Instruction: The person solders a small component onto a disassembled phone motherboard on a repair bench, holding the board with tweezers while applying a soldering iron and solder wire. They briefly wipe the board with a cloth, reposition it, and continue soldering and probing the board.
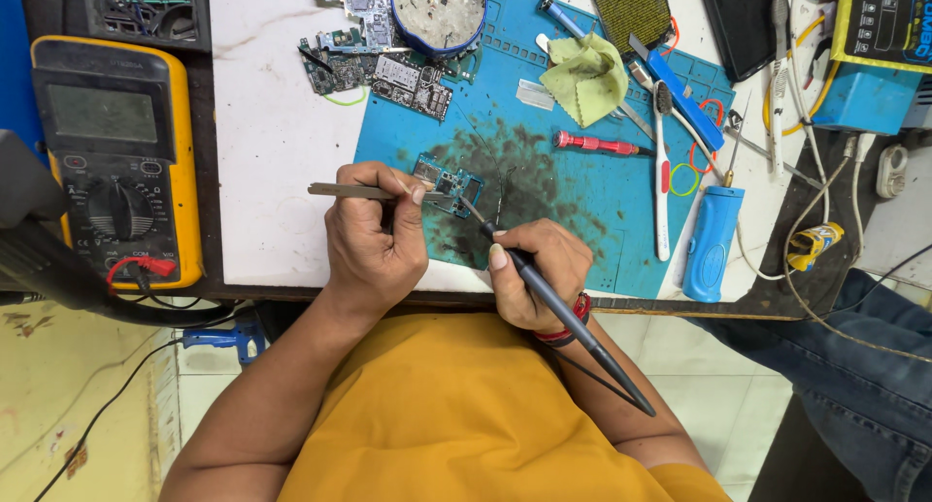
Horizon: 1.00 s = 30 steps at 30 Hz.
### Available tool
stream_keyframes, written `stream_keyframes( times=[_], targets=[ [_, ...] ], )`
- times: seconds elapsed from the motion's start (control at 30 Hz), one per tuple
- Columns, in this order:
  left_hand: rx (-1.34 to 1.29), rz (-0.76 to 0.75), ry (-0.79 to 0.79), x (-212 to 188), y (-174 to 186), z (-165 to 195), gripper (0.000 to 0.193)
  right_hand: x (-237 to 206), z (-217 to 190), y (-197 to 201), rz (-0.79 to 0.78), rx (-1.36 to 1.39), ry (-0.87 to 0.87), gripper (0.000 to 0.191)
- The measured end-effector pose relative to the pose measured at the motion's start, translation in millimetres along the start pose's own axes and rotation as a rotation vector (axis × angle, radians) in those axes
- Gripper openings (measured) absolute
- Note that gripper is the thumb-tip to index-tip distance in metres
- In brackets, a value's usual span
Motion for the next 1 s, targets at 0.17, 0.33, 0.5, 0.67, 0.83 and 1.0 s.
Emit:
stream_keyframes(
  times=[0.17, 0.33, 0.5, 0.67, 0.83, 1.0],
  targets=[
    [0.0, -0.001, 0.0, 0.2, 0.4, -0.4, 0.021, -0.1, 1.0, -0.6, 0.002, 0.0, -0.019, 0.008],
    [-0.01, -0.007, 0.008, -0.1, -0.2, -0.9, 0.02, 0.0, 1.0, -0.4, 0.001, -0.002, -0.013, 0.007],
    [0.01, -0.004, 0.0, -0.3, 0.0, -0.9, 0.02, 0.0, 0.7, -0.9, 0.005, -0.003, -0.008, 0.007],
    [0.004, -0.005, -0.015, -0.5, 0.2, -0.1, 0.02, 0.2, 0.4, -0.7, 0.003, -0.002, -0.004, 0.008],
    [0.006, -0.005, -0.023, -0.1, -0.1, -0.3, 0.021, 0.0, 0.2, -0.7, 0.003, -0.02, -0.012, 0.008],
    [0.0, -0.008, -0.007, 0.1, -0.2, -1.4, 0.021, 0.3, 0.7, -1.0, 0.005, -0.003, -0.011, 0.008]
  ],
)
Point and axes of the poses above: each hand's wrist, its own x-axis towards the middle knuckle, its own y-axis out of the back of the hand, z = x × y, the point moved 6 cm from there along x, towards the middle knuckle, and after that the axes turned 4 degrees about -z, right-handed, at the moved point
